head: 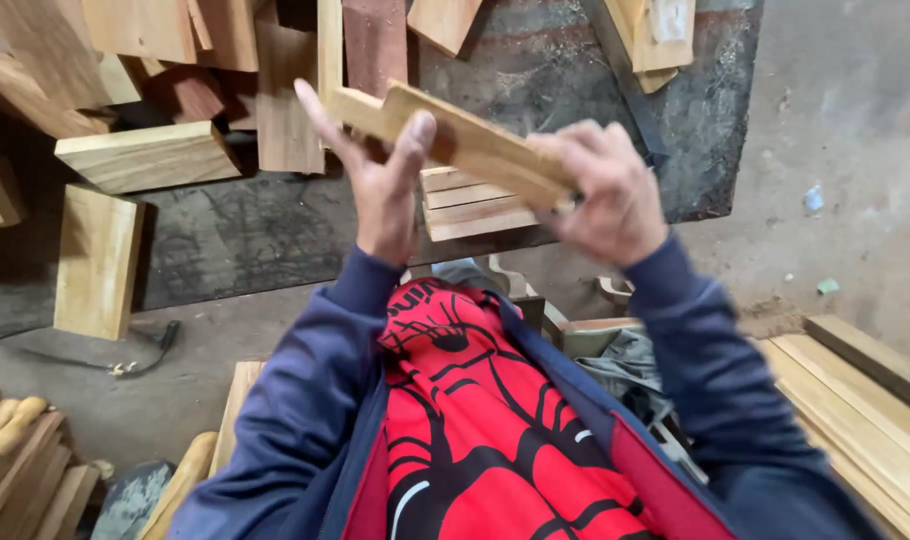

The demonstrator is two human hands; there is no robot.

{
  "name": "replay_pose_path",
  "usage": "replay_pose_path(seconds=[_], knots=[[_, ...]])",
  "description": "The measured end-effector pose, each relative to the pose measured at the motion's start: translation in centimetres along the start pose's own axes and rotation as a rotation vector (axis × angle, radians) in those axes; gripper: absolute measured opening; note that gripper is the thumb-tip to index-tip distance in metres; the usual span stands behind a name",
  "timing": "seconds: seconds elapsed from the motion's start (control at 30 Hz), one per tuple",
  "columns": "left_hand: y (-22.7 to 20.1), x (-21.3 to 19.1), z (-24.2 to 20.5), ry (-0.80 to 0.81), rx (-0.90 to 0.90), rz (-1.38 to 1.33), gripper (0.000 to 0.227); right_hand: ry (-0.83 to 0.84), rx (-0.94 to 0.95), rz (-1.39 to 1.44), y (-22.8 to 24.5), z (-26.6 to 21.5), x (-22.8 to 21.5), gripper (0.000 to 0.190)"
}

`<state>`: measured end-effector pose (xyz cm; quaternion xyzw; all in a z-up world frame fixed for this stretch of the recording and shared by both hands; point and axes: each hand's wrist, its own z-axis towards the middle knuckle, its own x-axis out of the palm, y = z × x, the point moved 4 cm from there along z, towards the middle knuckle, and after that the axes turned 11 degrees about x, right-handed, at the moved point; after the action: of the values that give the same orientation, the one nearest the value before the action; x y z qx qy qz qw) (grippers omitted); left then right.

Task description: The person stacks several small wooden planks on a workbench to form a rectangular block. They then use a metal ruler to measure the width of the stacked planks and mark a line on the wood with a pen.

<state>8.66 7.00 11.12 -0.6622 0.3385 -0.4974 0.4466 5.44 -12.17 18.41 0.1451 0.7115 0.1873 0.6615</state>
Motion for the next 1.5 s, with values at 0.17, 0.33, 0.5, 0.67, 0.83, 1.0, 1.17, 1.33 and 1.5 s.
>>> replay_pose_path(seconds=[0.17,0.33,0.5,0.67,0.83,1.0,1.17,1.33,1.5], knots=[[3.0,0.7,2.2,0.308,0.117,0.313,0.058,0.243,-0.19,-0.041,-7.7,4.5,0.0,0.056],[7.3,-1.0,1.6,0.366,0.039,0.709,0.056,0.361,-0.241,-0.013,-12.3,6.8,4.5,0.049],[10.5,-2.4,0.5,0.322,0.125,0.902,0.042,0.523,-0.236,-0.079,-13.9,7.8,7.5,0.056],[11.0,-1.6,-1.2,0.048,0.08,0.549,0.04,0.649,-0.166,-0.172,-14.8,8.2,6.9,0.08],[10.6,-1.3,-1.6,0.075,-0.016,0.58,0.041,0.619,0.201,0.18,-20.5,6.4,7.2,0.065],[11.1,-1.1,-2.1,0.096,-0.071,0.567,0.045,0.318,0.412,0.53,-21.6,3.2,11.6,0.027],[10.1,0.7,-2.3,0.081,0.03,0.6,0.042,0.292,0.394,0.539,-22.2,2.1,13.5,0.026],[10.9,-0.5,-2.0,0.058,0.039,0.552,0.037,0.142,0.456,0.58,-20.5,1.5,11.5,0.027],[10.5,-1.1,-2.0,0.025,0.057,0.393,0.039,0.117,0.682,0.83,-17.7,-1.0,10.2,0.043]])
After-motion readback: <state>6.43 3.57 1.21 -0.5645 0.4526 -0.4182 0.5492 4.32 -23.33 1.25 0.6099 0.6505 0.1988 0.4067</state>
